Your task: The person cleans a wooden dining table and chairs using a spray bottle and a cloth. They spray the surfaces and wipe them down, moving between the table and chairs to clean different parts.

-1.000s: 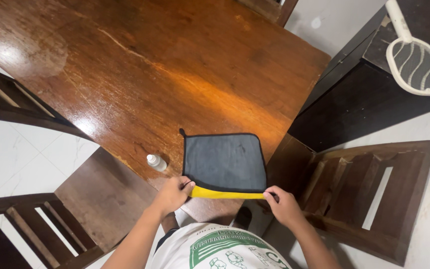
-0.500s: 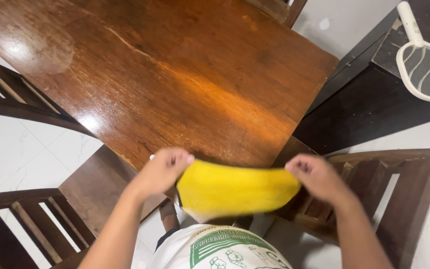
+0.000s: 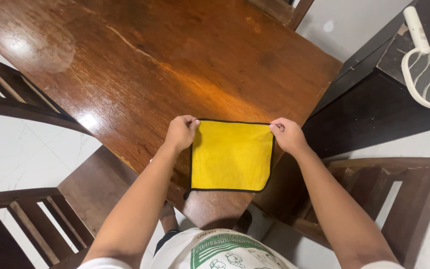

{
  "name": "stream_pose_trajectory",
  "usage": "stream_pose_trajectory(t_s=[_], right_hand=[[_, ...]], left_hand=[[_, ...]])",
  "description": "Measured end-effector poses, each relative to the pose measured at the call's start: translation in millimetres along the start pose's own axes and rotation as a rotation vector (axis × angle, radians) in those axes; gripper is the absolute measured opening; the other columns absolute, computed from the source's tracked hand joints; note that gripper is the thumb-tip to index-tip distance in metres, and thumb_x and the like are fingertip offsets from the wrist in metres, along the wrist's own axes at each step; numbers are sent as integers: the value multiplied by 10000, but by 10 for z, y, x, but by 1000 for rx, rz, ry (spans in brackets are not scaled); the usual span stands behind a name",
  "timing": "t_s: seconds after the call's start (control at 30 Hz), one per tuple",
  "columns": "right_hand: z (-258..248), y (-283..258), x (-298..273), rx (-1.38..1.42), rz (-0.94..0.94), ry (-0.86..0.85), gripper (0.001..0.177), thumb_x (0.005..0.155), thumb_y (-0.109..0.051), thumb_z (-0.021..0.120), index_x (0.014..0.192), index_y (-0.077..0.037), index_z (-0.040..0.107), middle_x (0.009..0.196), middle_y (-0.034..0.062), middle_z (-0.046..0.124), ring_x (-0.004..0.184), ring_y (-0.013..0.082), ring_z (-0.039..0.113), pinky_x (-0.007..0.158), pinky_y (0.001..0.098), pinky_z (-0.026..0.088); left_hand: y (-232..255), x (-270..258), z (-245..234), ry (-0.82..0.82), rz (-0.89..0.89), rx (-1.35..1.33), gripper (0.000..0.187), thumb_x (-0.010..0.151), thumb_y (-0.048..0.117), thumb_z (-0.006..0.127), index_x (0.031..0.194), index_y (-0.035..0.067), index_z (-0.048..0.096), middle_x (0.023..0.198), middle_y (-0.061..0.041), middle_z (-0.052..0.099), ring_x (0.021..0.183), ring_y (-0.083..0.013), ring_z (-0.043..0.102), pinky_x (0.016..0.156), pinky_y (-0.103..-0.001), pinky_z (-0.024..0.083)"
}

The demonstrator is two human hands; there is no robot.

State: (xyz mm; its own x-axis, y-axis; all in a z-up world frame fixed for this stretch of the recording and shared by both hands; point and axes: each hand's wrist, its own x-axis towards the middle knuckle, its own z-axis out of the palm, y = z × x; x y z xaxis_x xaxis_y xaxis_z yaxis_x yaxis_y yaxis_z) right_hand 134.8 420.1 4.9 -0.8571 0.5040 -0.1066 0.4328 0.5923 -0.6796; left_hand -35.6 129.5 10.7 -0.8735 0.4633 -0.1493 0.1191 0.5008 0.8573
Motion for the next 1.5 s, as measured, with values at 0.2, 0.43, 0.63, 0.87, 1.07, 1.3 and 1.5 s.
stream_pose_trajectory(t_s=[0.2,0.43,0.63,0.87,1.07,1.3,1.5], right_hand=[[-179,-103,-664,99,26,-53,172,863,-198,640,974,-71,675,950,60,698,852,159,651,771,283,511],[191,104,-1564,29,18,-101,166,810,-163,669,913,-37,703,1010,92,698,945,245,668,861,314,512],[283,187,-1680,-122,-81,-76,152,783,-166,681,867,-57,745,1079,112,691,1022,311,612,898,360,460],[580,-459,-1342,-88,27,-77,215,807,-252,686,913,-68,718,925,117,693,827,288,649,752,344,524],[1561,-1251,-917,-82,-35,-284,471,734,-438,748,943,-26,657,839,187,703,820,334,680,737,404,536],[2128,-1189,-782,-313,67,-339,363,777,-295,683,941,25,628,904,254,677,890,395,670,804,463,527],[2091,-851,-773,195,166,-271,209,790,-201,641,836,3,639,768,184,680,734,296,669,669,381,524]], left_hand=[[-21,-518,-114,-138,-23,-30,193,860,152,567,819,7,688,791,-163,716,734,-257,694,733,-372,529],[-391,-1329,64,-180,22,265,201,776,137,607,879,1,713,941,-203,682,862,-349,673,817,-392,534],[-352,-1499,76,-182,59,362,241,759,232,677,834,9,734,1120,-153,627,949,-367,621,846,-421,492],[-373,-1564,221,-27,-305,425,426,812,410,686,951,10,641,982,-236,650,897,-408,633,783,-472,510],[-322,-1525,308,-22,-397,342,288,787,297,677,928,46,668,919,-217,662,874,-411,640,761,-495,510],[-378,-1598,349,42,-289,283,175,776,211,651,849,59,699,895,-220,663,861,-413,631,749,-495,498],[-144,-1669,274,163,-280,-1,197,717,162,718,792,38,585,730,-175,665,718,-357,640,667,-432,502]])
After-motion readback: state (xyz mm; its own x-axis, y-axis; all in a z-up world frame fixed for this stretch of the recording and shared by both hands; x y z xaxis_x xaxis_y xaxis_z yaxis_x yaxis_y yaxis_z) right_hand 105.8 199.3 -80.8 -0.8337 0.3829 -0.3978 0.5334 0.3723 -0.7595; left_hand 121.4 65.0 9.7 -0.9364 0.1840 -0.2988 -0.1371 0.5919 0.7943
